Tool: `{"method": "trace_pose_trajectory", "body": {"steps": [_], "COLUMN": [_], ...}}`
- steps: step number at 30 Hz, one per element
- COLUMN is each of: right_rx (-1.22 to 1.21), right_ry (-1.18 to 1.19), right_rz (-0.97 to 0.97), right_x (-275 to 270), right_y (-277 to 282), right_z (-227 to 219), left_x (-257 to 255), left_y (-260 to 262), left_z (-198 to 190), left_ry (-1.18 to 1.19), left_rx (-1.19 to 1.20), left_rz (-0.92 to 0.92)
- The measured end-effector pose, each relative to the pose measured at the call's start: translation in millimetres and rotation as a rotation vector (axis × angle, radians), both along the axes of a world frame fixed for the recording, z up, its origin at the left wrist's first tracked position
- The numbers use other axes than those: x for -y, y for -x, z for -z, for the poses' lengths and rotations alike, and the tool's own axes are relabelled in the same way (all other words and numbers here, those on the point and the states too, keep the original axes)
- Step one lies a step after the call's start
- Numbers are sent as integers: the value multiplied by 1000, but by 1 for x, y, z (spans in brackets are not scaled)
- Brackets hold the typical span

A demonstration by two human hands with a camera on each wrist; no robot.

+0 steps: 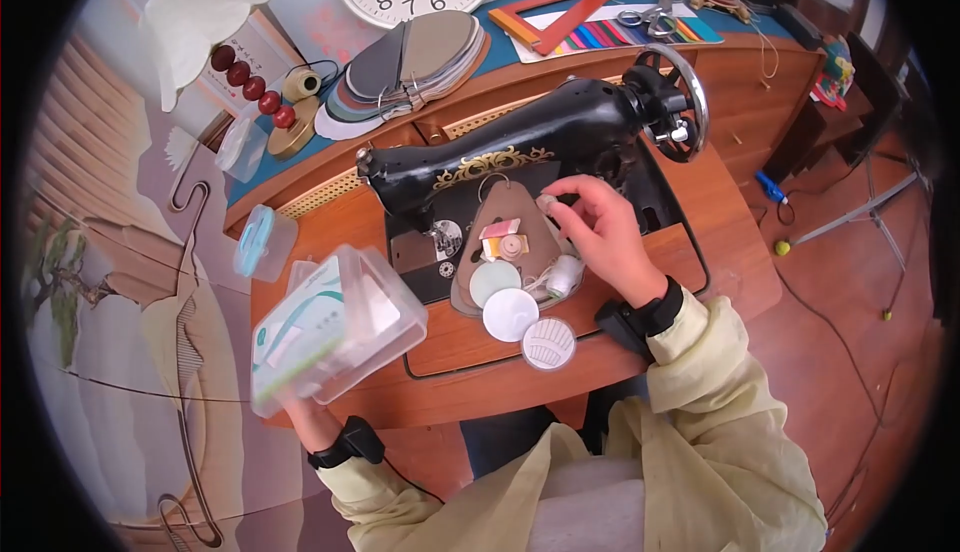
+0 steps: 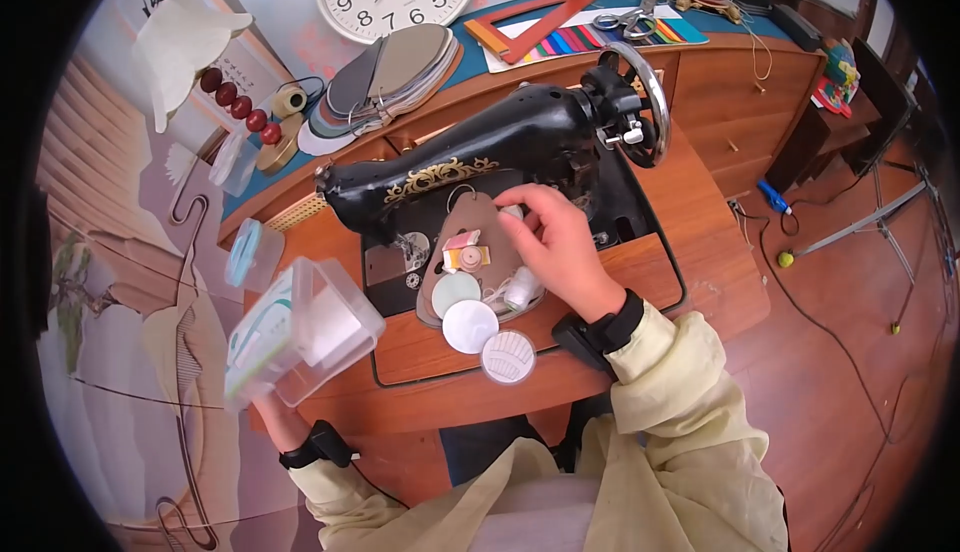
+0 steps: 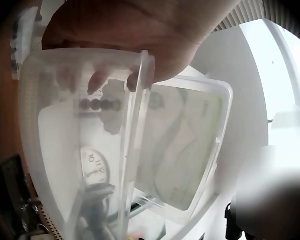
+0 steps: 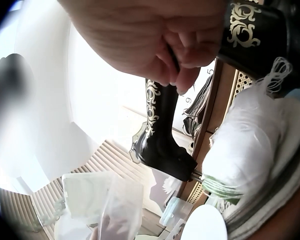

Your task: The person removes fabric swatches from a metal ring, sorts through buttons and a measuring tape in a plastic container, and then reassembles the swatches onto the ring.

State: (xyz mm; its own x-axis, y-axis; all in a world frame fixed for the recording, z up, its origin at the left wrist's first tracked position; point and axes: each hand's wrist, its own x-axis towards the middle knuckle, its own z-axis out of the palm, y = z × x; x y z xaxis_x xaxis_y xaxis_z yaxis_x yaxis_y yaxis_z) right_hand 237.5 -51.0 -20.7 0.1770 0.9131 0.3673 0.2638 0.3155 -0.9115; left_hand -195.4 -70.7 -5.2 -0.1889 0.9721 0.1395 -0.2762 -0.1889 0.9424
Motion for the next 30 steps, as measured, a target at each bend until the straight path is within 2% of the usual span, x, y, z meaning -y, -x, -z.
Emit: {"method": "trace_pose_trajectory", "body": {"steps": [2,3,6,7,10,13,16,19,22,25,26,28,30], "right_rx": [32,82,216,260,288,406,550,627,743,782,768,739,746], "right_ry": [7,2,50,75,92,62,22,127,63,36,45,64,24], "right_rz": [-10,-12,-41,-52,-110,-164,-131,-148,-151,-131,-134,-138,-128], "right_x": [-1,1,2,2,-3,-5,-6,-8,-12,-19,-20,-22,-25], "right_y": [-1,0,0,0,-4,-6,-5,-3,-3,-1,0,2,0], "right_z": [0,-2,-2,1,10,13,16,19,17,11,7,1,6], "left_x": [-4,-4,2,11,2,-8,-7,-3,-7,-12,-9,4,8], "left_y": [17,15,-5,-21,-20,-13,-19,-28,-32,-13,-10,-30,-44], "left_z": [12,6,0,-7,8,14,13,2,3,21,26,4,-20], "left_ry": [-6,172,249,286,298,393,409,394,355,242,179,38,-150], "left_rx": [-42,111,-16,12,-27,-163,-266,-392,-461,-755,-973,-1406,-1446], "left_rz": [-46,-70,-149,-123,-149,-142,-154,-133,-241,-240,-317,-468,-422]}}
